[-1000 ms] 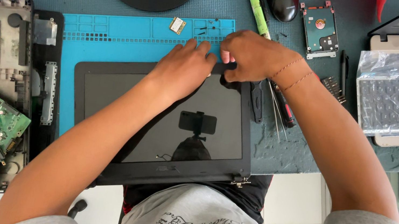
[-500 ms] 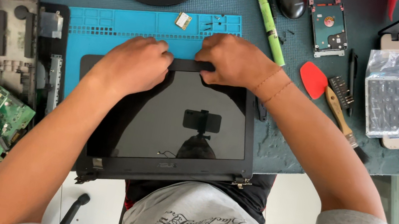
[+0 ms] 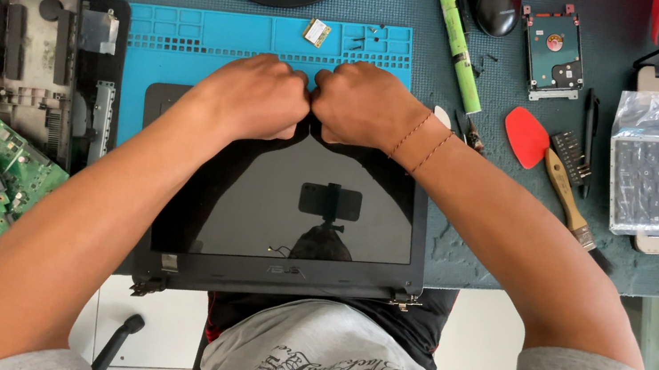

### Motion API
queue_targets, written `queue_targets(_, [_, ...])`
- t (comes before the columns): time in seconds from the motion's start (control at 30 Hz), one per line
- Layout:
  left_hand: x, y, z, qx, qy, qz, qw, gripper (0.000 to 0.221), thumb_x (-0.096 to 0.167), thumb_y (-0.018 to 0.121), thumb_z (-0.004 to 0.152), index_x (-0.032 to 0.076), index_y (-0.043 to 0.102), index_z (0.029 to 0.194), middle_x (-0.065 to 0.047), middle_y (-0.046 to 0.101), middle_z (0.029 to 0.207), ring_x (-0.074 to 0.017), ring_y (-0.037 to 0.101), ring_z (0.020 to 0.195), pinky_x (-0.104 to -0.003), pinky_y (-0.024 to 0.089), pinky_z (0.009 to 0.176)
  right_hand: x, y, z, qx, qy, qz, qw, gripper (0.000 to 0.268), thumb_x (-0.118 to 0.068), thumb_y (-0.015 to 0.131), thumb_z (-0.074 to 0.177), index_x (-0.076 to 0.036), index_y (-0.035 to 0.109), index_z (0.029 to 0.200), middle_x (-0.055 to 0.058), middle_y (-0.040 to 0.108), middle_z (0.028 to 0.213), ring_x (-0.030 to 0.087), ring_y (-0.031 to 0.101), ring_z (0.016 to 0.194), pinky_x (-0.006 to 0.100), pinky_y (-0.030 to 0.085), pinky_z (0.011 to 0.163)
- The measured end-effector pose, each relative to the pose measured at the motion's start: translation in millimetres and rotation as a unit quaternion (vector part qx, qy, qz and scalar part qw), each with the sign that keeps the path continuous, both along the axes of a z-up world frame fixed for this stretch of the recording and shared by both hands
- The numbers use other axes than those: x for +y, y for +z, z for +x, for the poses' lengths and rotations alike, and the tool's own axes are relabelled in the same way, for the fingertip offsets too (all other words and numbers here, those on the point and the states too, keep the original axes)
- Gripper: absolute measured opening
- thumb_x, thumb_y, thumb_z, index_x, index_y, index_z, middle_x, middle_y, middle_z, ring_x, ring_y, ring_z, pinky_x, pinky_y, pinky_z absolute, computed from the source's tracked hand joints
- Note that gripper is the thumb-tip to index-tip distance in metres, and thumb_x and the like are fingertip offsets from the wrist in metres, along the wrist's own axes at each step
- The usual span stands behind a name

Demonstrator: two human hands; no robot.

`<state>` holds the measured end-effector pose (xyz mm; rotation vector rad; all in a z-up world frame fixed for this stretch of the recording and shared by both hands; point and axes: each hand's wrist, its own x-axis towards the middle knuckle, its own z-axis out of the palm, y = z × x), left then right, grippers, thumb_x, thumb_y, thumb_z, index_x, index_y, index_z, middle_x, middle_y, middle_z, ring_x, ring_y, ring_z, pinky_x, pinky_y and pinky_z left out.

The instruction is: The person uses a prying tool to carefully separate the bezel from a laptop screen. They work around the edges, releasing clips and detaching the frame from the display panel.

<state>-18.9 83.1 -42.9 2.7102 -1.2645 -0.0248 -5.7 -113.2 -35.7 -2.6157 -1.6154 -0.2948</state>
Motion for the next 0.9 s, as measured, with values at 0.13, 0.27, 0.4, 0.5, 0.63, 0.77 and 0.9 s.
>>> queue_targets(0.13, [-0.2, -8.7, -2.4, -0.043, -0.015, -0.001, 0.999, 0.01, 0.009, 0.058, 0.069, 0.001, 0.055, 0.064, -0.015, 0.054, 0.056, -0.0408, 0.059, 0.057, -0.05, 0.05, 0.054, 2.4, 6.0, -4.3, -0.027, 0.008, 0.007, 1.0, 0.008, -0.007, 0.05, 0.063, -0.009, 0.052, 0.056, 0.004, 0.043, 0.052, 0.025, 0.053, 0.045, 0.035, 0.052, 0.046])
queue_targets(0.27, [1.6, -9.4, -5.2, -0.08, -0.043, 0.016, 0.996, 0.009, 0.011, 0.063, 0.068, 0.004, 0.057, 0.067, -0.012, 0.055, 0.059, -0.0361, 0.06, 0.057, -0.046, 0.05, 0.056, 1.8, 4.0, -4.6, -0.033, 0.015, -0.004, 0.999, 0.008, -0.007, 0.049, 0.062, -0.01, 0.052, 0.055, 0.003, 0.042, 0.051, 0.024, 0.052, 0.045, 0.036, 0.051, 0.045])
queue_targets(0.4, [13.0, -7.2, -28.3, -0.151, 0.038, 0.009, 0.988, 0.016, 0.015, 0.062, 0.07, 0.005, 0.062, 0.082, -0.012, 0.057, 0.07, -0.0327, 0.06, 0.063, -0.044, 0.047, 0.056, -8.5, 9.2, -19.0, -0.09, -0.031, 0.058, 0.994, 0.007, -0.01, 0.05, 0.067, -0.013, 0.056, 0.063, 0.001, 0.046, 0.059, 0.02, 0.055, 0.054, 0.031, 0.05, 0.048])
queue_targets(0.5, [18.5, 38.3, -82.3, -0.187, 0.113, 0.028, 0.975, 0.026, 0.024, 0.062, 0.076, 0.009, 0.065, 0.098, -0.009, 0.056, 0.082, -0.029, 0.06, 0.072, -0.042, 0.047, 0.061, -30.2, 37.7, -60.5, -0.01, -0.079, 0.125, 0.989, 0.01, -0.018, 0.058, 0.077, -0.009, 0.062, 0.08, 0.005, 0.053, 0.075, 0.025, 0.059, 0.071, 0.034, 0.051, 0.057])
queue_targets(0.63, [19.4, 63.7, -169.6, -0.092, 0.16, 0.009, 0.983, 0.036, 0.039, 0.06, 0.081, 0.011, 0.065, 0.103, -0.007, 0.053, 0.082, -0.0288, 0.058, 0.074, -0.043, 0.047, 0.06, -49.8, 70.9, -142.2, 0.261, -0.103, 0.148, 0.948, 0.027, -0.028, 0.072, 0.076, -0.003, 0.065, 0.084, 0.016, 0.06, 0.079, 0.037, 0.061, 0.079, 0.045, 0.054, 0.066])
queue_targets(0.77, [-6.1, 50.0, -217.0, 0.069, 0.171, 0.039, 0.982, 0.059, 0.05, 0.068, 0.077, 0.01, 0.055, 0.118, -0.009, 0.056, 0.103, -0.0308, 0.055, 0.095, -0.044, 0.046, 0.078, -60.7, 43.1, -199.0, 0.277, -0.125, 0.076, 0.95, 0.072, -0.048, 0.087, 0.06, -0.004, 0.059, 0.109, 0.012, 0.054, 0.102, 0.031, 0.054, 0.094, 0.044, 0.047, 0.084])
queue_targets(0.9, [-18.3, 31.3, -232.1, 0.061, 0.232, 0.029, 0.971, 0.07, 0.051, 0.079, 0.067, 0.01, 0.053, 0.118, -0.007, 0.052, 0.103, -0.029, 0.051, 0.092, -0.041, 0.044, 0.077, -53.0, 38.7, -217.8, 0.19, -0.188, 0.008, 0.963, 0.072, -0.045, 0.087, 0.057, -0.006, 0.056, 0.109, 0.011, 0.052, 0.102, 0.028, 0.051, 0.088, 0.04, 0.047, 0.072])
